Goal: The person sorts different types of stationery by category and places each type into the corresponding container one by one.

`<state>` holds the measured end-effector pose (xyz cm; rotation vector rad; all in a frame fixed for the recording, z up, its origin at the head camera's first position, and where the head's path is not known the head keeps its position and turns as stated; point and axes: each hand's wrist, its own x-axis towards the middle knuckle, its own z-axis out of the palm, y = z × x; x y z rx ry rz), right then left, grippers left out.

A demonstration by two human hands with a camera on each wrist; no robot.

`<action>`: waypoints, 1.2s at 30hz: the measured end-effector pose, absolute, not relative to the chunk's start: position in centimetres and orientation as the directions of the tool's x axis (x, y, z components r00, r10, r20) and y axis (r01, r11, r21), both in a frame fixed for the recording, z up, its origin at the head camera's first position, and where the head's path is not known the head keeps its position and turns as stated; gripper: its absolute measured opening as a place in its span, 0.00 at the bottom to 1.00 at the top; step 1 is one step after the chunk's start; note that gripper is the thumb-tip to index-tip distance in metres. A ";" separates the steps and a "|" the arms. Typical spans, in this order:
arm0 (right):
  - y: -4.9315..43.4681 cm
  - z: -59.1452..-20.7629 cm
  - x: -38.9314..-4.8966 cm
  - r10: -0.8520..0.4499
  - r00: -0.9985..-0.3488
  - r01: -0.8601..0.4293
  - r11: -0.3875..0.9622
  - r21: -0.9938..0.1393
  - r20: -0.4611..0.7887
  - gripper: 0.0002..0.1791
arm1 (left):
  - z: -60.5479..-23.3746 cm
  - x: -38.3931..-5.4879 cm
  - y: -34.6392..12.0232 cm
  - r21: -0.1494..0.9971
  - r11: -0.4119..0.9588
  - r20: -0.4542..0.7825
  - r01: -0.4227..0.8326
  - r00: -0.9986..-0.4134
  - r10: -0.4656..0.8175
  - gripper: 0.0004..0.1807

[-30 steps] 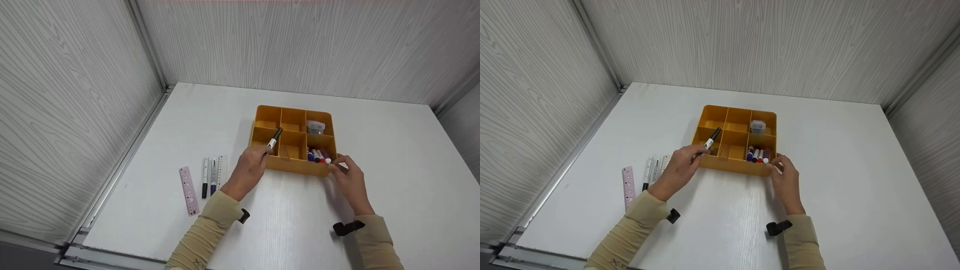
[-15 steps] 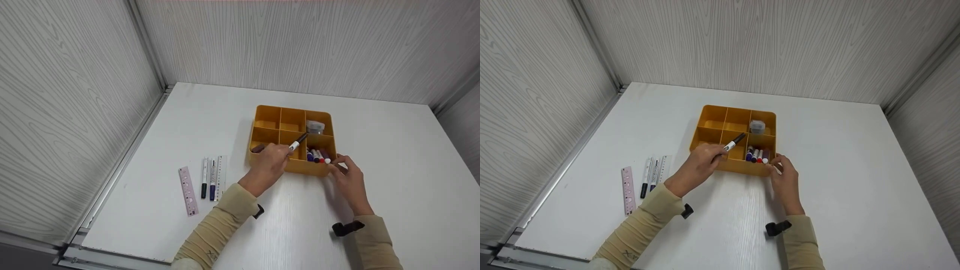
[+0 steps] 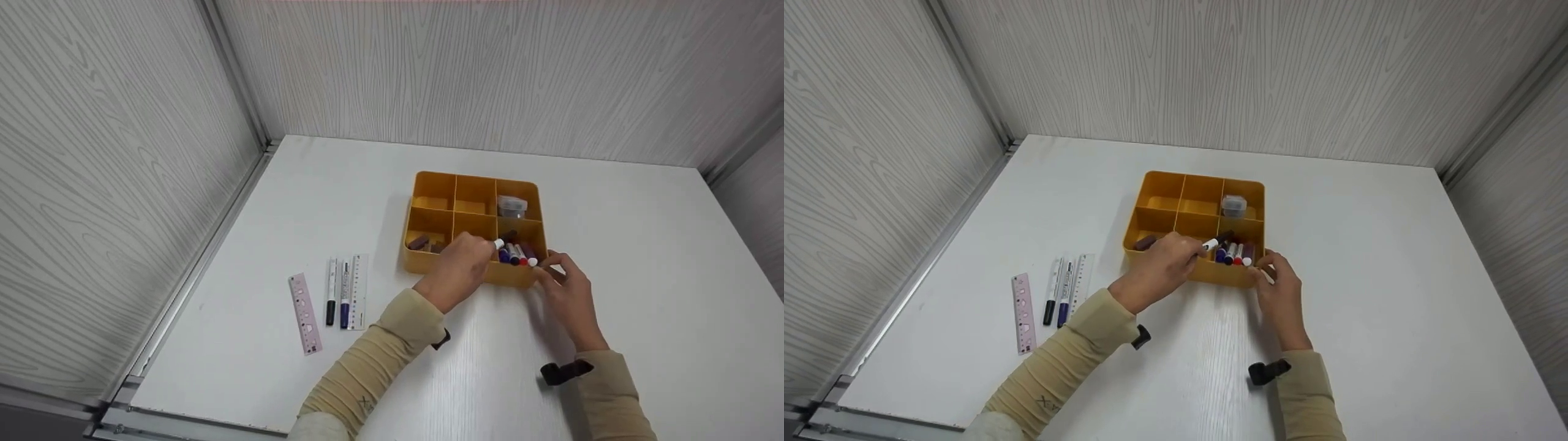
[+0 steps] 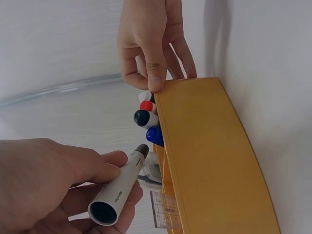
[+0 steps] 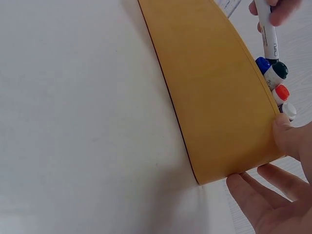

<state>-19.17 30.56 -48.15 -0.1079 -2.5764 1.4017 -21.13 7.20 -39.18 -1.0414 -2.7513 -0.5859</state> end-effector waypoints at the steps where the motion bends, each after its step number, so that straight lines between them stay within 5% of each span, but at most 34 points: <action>1: 30.5 -48.2 -19.2 0.161 -0.976 -0.038 0.546 -0.837 0.149 0.13 | -39.1 -21.2 7.4 0.311 0.687 0.255 0.657 -0.754 0.606 0.10; 20: 30.5 -48.3 -19.1 0.163 -0.970 -0.066 0.547 -0.835 0.183 0.13 | -39.0 -22.1 11.3 0.206 0.801 0.139 0.562 -0.827 0.545 0.10; 28: 30.6 -48.4 -19.1 0.160 -0.966 -0.087 0.542 -0.836 0.204 0.11 | -39.1 -22.1 12.3 0.277 0.812 0.040 0.513 -0.851 0.524 0.15; 36: 30.6 -48.5 -19.1 0.153 -0.962 -0.112 0.536 -0.837 0.227 0.11 | -39.3 -22.3 13.0 0.228 0.814 0.104 0.534 -0.845 0.525 0.11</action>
